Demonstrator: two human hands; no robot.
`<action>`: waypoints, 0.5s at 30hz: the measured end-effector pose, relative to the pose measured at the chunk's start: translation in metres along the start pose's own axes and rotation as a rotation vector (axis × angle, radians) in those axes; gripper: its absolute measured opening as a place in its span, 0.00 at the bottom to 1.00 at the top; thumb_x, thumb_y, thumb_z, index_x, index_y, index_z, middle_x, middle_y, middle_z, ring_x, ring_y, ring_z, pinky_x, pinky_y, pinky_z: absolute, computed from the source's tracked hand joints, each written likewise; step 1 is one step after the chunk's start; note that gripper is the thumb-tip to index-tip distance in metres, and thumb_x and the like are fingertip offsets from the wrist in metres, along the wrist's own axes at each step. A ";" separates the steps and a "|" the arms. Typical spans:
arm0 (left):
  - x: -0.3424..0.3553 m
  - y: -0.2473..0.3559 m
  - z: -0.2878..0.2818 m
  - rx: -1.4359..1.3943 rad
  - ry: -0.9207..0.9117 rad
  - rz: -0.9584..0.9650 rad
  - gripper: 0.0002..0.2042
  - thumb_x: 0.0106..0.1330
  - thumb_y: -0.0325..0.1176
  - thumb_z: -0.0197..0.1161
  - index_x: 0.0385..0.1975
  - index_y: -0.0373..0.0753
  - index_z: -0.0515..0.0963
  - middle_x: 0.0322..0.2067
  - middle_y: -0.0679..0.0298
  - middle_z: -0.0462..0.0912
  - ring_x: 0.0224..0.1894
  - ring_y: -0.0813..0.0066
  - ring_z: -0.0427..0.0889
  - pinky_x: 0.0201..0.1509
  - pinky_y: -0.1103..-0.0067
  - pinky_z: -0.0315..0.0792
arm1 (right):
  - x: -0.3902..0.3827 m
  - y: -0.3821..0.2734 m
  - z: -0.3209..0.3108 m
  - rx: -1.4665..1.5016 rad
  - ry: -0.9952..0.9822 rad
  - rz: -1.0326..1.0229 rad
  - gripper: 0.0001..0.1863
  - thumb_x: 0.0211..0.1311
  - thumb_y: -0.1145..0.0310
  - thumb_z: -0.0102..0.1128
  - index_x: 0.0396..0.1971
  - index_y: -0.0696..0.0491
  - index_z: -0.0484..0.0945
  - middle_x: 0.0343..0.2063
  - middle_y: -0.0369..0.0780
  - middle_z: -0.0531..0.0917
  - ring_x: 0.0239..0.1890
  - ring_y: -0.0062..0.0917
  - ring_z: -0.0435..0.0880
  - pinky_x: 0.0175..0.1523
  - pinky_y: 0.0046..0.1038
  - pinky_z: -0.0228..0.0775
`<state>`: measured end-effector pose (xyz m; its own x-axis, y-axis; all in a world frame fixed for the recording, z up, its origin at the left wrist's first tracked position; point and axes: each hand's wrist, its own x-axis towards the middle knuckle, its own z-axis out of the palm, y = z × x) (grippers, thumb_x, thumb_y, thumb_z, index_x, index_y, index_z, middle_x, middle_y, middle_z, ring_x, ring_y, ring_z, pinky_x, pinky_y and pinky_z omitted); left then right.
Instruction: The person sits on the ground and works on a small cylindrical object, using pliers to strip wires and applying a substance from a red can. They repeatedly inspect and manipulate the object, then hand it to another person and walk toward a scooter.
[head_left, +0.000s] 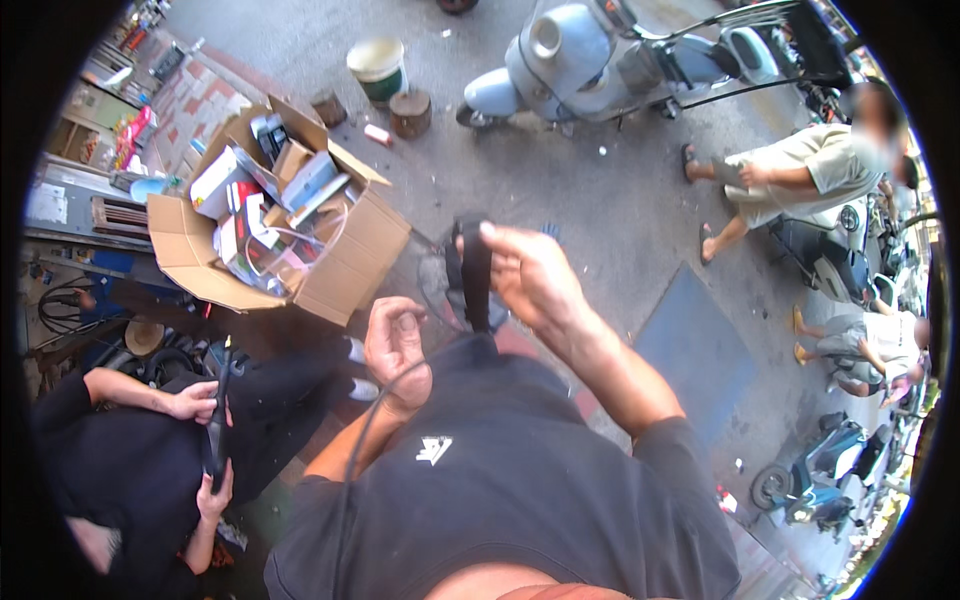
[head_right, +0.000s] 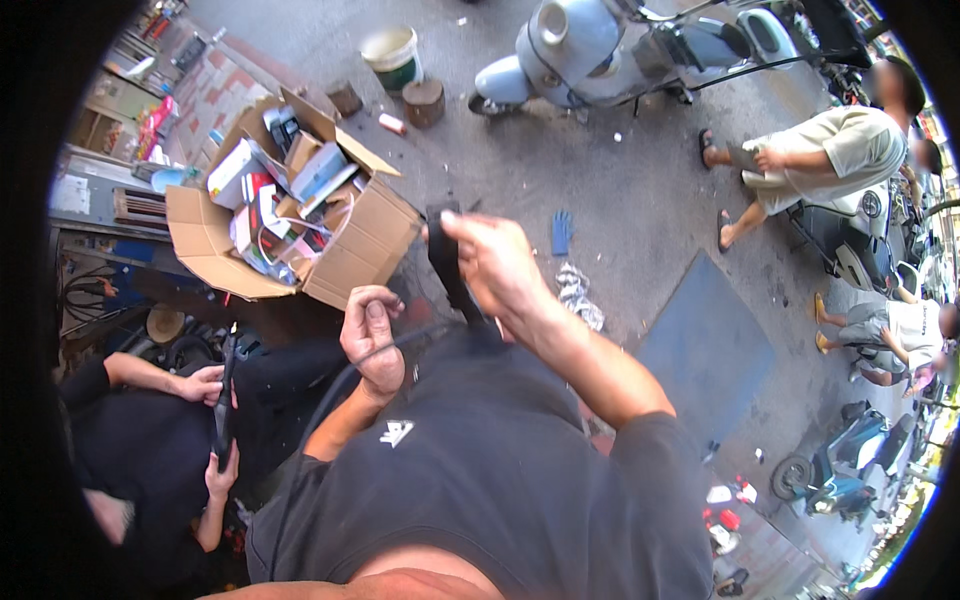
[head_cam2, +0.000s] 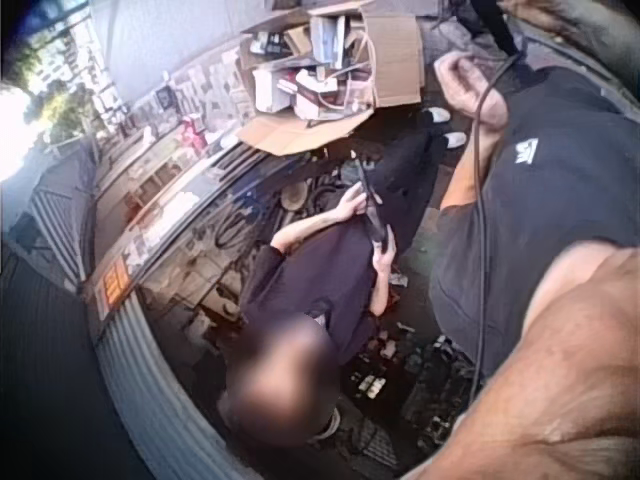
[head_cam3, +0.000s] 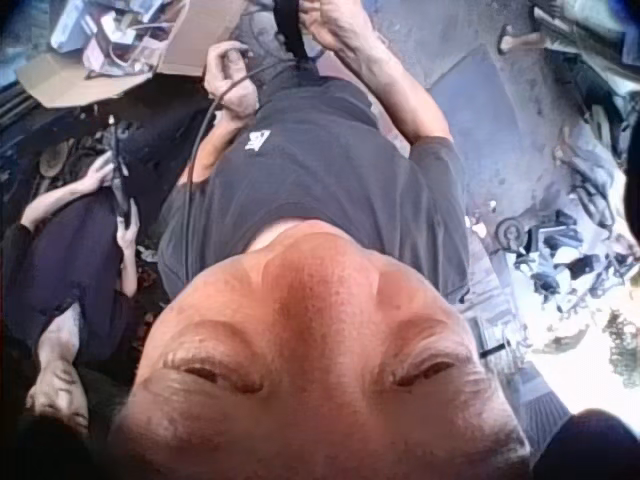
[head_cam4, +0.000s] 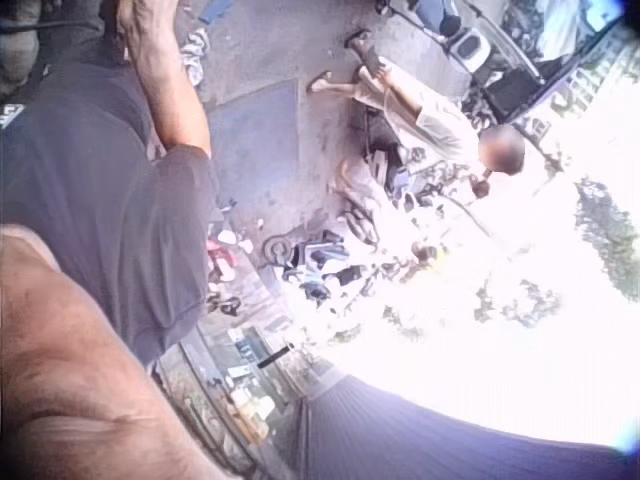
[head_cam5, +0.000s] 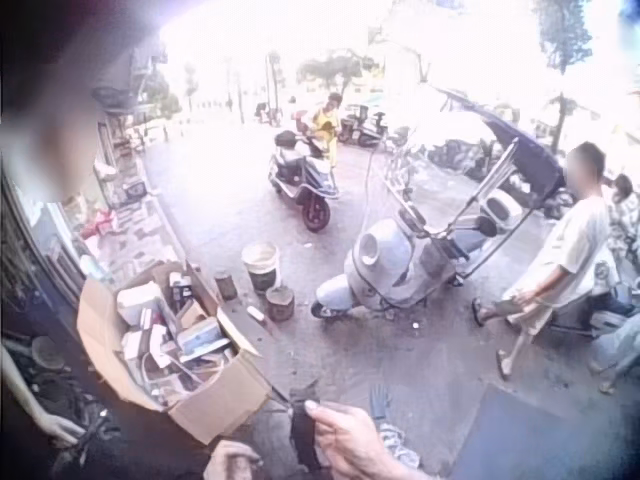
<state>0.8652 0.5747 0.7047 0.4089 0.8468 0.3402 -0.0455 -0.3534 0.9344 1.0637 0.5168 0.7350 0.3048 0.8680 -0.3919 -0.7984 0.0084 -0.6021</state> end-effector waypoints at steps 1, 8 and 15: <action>0.006 -0.014 -0.007 0.033 -0.116 0.049 0.09 0.77 0.27 0.55 0.34 0.31 0.78 0.33 0.58 0.80 0.33 0.73 0.78 0.38 0.77 0.73 | 0.012 -0.015 0.018 0.074 0.060 -0.004 0.15 0.72 0.66 0.62 0.46 0.65 0.82 0.39 0.43 0.88 0.40 0.27 0.88 0.49 0.28 0.79; 0.108 -0.070 0.027 -0.014 -0.824 -0.186 0.06 0.73 0.24 0.55 0.38 0.32 0.80 0.30 0.55 0.81 0.34 0.61 0.82 0.43 0.72 0.75 | 0.163 -0.081 0.057 0.450 -0.057 0.086 0.11 0.66 0.73 0.59 0.43 0.64 0.74 0.45 0.51 0.82 0.54 0.40 0.82 0.71 0.52 0.69; 0.290 -0.151 0.179 -0.854 0.025 -0.087 0.26 0.79 0.38 0.51 0.73 0.36 0.61 0.71 0.57 0.67 0.72 0.66 0.68 0.73 0.74 0.65 | 0.276 -0.134 0.082 0.521 -0.266 0.127 0.06 0.66 0.79 0.57 0.37 0.68 0.79 0.42 0.52 0.86 0.49 0.37 0.85 0.66 0.38 0.74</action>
<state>1.1539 0.8023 0.6432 0.4232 0.8691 0.2562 -0.6895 0.1255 0.7133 1.2122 0.7963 0.7645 0.1032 0.9722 -0.2102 -0.9901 0.0802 -0.1148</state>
